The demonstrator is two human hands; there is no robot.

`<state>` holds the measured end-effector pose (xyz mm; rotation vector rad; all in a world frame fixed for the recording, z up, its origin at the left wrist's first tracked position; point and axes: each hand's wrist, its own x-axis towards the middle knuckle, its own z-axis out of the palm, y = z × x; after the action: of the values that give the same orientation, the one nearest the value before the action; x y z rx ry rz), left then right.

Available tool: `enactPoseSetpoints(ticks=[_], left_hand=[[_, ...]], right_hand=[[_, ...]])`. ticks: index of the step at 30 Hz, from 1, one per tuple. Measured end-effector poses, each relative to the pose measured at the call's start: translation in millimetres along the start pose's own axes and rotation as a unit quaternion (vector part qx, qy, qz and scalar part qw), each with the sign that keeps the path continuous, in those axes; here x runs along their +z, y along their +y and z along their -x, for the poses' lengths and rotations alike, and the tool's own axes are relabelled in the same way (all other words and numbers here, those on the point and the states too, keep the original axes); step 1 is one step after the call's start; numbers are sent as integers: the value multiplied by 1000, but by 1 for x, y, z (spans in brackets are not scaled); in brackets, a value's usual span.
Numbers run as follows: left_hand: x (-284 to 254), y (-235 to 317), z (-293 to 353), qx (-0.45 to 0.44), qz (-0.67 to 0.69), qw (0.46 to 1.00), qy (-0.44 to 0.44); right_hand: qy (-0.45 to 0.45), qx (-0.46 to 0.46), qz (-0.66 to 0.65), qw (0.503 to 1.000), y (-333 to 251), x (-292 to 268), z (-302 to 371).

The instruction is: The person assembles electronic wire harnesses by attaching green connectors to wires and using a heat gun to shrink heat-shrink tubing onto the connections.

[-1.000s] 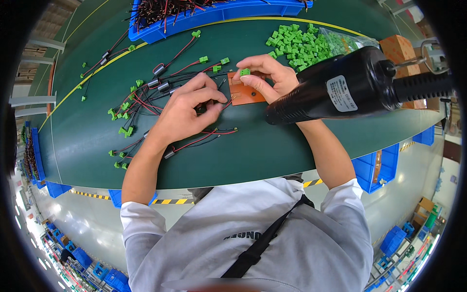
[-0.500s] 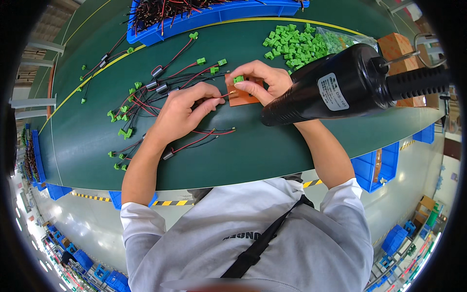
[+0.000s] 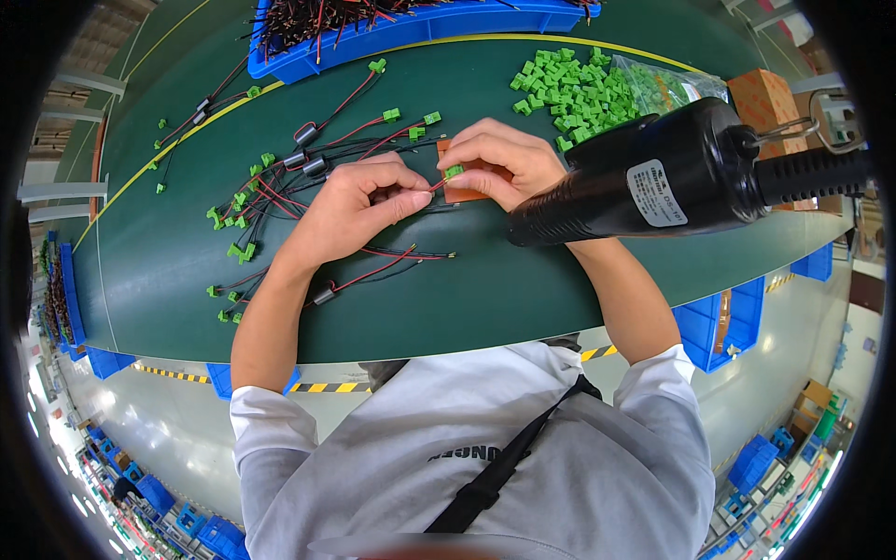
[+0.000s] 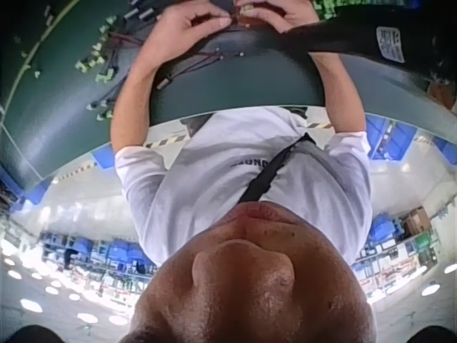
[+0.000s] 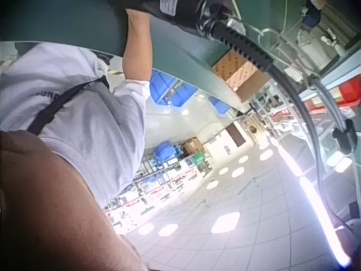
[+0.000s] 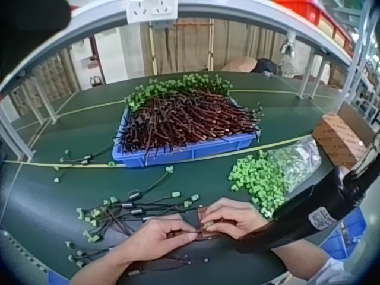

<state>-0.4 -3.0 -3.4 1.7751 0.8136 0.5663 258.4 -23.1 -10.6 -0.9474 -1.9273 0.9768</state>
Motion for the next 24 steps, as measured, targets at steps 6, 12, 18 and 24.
enactPoseSetpoints(ticks=[6,12,18,24], left_hand=[[0,0,0,-21,35,999,-5],[-3,-3,-1,-4,56,998,1],[-9,-3,-1,-71,137,988,-29],[-7,6,-2,-85,130,987,-31]], right_hand=[[23,-3,19,1000,-1,0,0],[14,-27,39,999,4,1,1],[8,-36,43,998,0,4,0],[6,-25,39,999,-2,3,0]])
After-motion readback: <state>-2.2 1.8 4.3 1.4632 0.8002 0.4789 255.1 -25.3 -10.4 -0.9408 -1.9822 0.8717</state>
